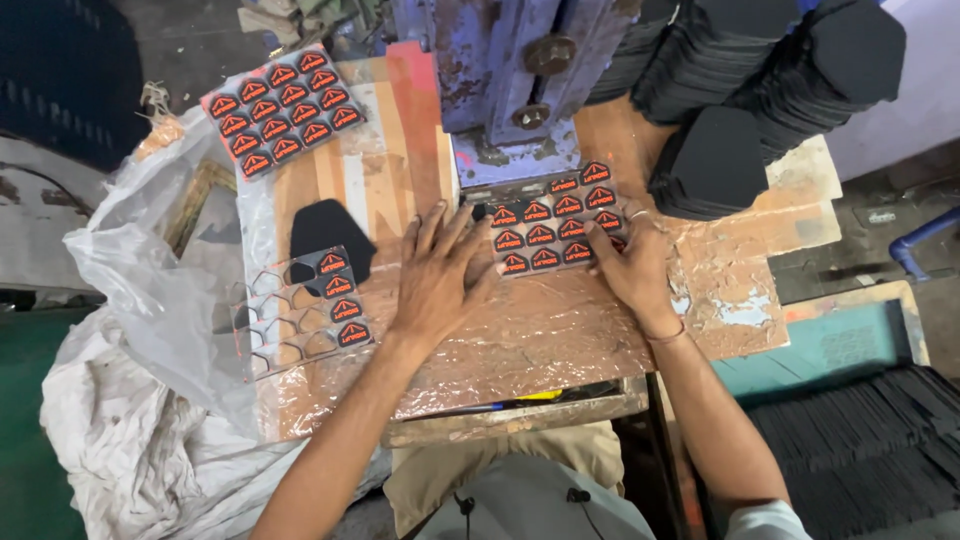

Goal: The person places small black fabric pieces onto a wooden board covered with plastic wrap. They then use a heat press machine to apply orange and black stickers onto the fabric pieces. The person repeatedly stacks the finished items and retrieves new fabric pieces from a pile on the right side of the table.

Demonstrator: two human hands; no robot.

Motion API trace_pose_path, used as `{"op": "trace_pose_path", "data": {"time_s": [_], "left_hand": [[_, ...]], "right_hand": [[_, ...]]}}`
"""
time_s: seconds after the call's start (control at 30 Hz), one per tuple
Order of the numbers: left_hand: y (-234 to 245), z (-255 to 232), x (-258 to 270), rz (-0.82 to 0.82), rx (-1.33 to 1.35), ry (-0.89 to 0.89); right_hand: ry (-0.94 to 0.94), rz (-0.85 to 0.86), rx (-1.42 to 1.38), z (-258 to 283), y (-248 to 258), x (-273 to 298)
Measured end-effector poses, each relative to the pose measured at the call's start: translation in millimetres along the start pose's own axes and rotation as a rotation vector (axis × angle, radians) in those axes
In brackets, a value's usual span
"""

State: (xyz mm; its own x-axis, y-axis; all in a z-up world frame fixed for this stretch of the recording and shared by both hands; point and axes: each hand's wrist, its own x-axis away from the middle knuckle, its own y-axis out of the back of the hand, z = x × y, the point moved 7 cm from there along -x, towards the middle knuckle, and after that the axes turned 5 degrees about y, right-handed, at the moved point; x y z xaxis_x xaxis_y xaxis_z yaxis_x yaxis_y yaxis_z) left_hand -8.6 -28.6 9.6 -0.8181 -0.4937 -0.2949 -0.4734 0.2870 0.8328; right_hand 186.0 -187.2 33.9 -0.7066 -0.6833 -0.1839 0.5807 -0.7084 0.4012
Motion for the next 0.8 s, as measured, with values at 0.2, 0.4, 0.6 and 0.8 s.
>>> {"op": "trace_pose_path", "data": {"time_s": [0.2, 0.4, 0.6, 0.8], "left_hand": [[4, -4, -2, 0.01, -0.018, -0.004], [4, -2, 0, -0.038, -0.007, -0.047], [80, 51, 3, -0.027, -0.091, 0.274], [136, 238, 94, 0.02, 0.277, 0.885]], "right_hand": [[-0.047, 0.012, -0.007, -1, 0, -1], [-0.04, -0.002, -0.017, 4, 1, 0], [-0.091, 0.047, -0.183, 6, 19, 31], [-0.101, -0.033, 0.127, -20, 41, 78]]}}
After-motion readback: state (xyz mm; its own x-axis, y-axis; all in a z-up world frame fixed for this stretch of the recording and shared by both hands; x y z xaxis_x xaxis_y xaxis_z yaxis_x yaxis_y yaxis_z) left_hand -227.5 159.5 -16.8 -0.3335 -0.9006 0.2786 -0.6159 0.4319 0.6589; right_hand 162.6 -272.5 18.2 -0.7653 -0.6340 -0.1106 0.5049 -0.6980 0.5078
